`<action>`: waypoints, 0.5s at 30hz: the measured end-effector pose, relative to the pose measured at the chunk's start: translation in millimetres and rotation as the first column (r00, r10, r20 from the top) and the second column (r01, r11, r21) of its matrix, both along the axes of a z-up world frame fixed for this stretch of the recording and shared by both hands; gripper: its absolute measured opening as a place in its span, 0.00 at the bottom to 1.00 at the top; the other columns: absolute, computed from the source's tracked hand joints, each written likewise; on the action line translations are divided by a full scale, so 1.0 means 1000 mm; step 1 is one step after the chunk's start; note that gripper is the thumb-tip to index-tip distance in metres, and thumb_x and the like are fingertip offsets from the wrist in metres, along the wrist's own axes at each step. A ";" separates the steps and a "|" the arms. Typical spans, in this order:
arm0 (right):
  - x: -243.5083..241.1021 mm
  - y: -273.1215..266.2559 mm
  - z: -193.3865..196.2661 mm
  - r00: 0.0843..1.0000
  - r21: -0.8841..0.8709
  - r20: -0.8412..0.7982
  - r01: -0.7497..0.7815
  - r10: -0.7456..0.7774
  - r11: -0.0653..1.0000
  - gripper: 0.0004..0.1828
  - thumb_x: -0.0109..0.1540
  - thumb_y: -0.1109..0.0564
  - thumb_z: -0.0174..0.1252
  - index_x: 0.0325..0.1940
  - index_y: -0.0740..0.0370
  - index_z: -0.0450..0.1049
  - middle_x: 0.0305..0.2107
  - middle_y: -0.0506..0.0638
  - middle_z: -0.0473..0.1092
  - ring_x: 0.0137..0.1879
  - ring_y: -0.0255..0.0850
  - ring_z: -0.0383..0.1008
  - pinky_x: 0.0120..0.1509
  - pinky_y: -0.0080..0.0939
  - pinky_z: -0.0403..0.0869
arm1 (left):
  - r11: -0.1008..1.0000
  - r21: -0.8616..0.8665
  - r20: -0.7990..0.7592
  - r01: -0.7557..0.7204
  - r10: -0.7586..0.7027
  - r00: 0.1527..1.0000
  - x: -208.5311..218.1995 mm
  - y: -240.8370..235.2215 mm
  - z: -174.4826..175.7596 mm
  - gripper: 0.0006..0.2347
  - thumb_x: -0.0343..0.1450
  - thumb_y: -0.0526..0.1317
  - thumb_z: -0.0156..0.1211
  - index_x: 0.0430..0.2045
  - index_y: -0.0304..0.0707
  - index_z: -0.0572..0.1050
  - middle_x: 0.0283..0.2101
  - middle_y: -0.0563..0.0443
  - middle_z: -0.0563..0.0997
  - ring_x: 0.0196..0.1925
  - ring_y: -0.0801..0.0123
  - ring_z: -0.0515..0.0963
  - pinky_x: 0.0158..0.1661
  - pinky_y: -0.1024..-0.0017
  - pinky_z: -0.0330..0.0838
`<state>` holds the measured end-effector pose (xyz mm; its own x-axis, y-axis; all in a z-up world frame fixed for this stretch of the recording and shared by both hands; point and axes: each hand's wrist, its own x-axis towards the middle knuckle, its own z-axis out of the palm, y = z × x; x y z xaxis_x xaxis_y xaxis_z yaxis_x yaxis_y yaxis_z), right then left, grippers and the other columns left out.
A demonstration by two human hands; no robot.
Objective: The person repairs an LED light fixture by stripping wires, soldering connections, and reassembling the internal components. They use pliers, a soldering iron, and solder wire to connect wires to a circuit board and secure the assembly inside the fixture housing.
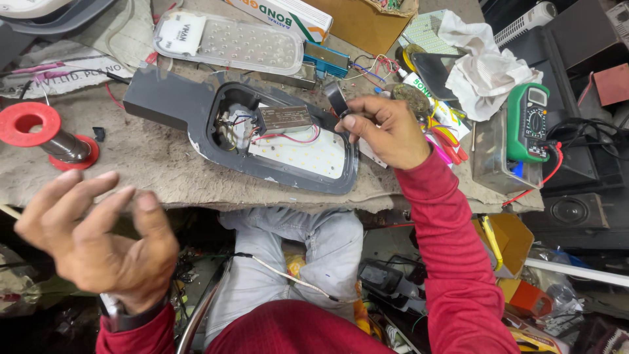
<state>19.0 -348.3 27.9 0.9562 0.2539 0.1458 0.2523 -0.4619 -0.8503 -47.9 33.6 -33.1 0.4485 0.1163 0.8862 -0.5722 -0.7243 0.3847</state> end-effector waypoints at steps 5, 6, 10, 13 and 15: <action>-0.042 0.038 0.004 0.996 0.115 -0.019 0.084 -0.082 0.990 0.10 0.68 0.59 0.61 0.48 0.69 0.78 0.32 0.50 0.78 0.35 0.29 0.78 0.41 0.31 0.77 | 0.979 0.064 -0.046 0.195 -0.192 0.980 -0.007 -0.052 0.024 0.13 0.70 0.34 0.77 0.47 0.39 0.82 0.42 0.50 0.78 0.50 0.54 0.72 0.50 0.58 0.64; -0.050 0.046 0.005 0.984 0.050 -0.067 0.168 -0.165 0.984 0.09 0.66 0.58 0.62 0.46 0.69 0.79 0.28 0.50 0.77 0.31 0.29 0.75 0.36 0.32 0.74 | 0.966 0.109 -0.045 0.233 -0.230 0.972 -0.006 -0.061 0.028 0.13 0.70 0.35 0.77 0.48 0.39 0.81 0.42 0.50 0.77 0.50 0.55 0.73 0.51 0.56 0.64; -0.079 0.068 0.003 0.973 -0.005 -0.027 0.229 -0.229 0.973 0.07 0.63 0.59 0.66 0.39 0.68 0.82 0.22 0.48 0.77 0.26 0.29 0.74 0.30 0.31 0.73 | 0.919 0.160 -0.084 0.360 -0.351 0.933 -0.002 -0.088 0.045 0.14 0.71 0.36 0.73 0.51 0.38 0.80 0.45 0.52 0.78 0.50 0.57 0.74 0.52 0.56 0.63; -0.088 0.074 0.008 0.982 0.022 0.120 0.142 -0.143 0.990 0.06 0.64 0.61 0.67 0.39 0.68 0.81 0.25 0.48 0.79 0.30 0.29 0.78 0.34 0.30 0.77 | 0.910 0.129 -0.112 0.395 -0.382 0.917 0.001 -0.096 0.053 0.13 0.72 0.36 0.71 0.50 0.38 0.79 0.45 0.52 0.78 0.51 0.57 0.75 0.53 0.56 0.63; -0.091 0.076 0.010 0.969 -0.016 0.227 0.102 -0.095 0.995 0.04 0.64 0.62 0.67 0.40 0.67 0.81 0.27 0.49 0.79 0.32 0.30 0.80 0.37 0.30 0.77 | 0.900 0.121 -0.118 0.419 -0.406 0.906 0.001 -0.097 0.054 0.12 0.72 0.36 0.70 0.49 0.38 0.79 0.44 0.53 0.78 0.51 0.58 0.75 0.53 0.56 0.62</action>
<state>-71.9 -272.5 38.3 0.9199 0.1669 0.3549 0.3882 -0.5161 -0.7635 -47.2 -63.5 21.3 0.5055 -0.2188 0.8347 -0.8003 -0.4804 0.3587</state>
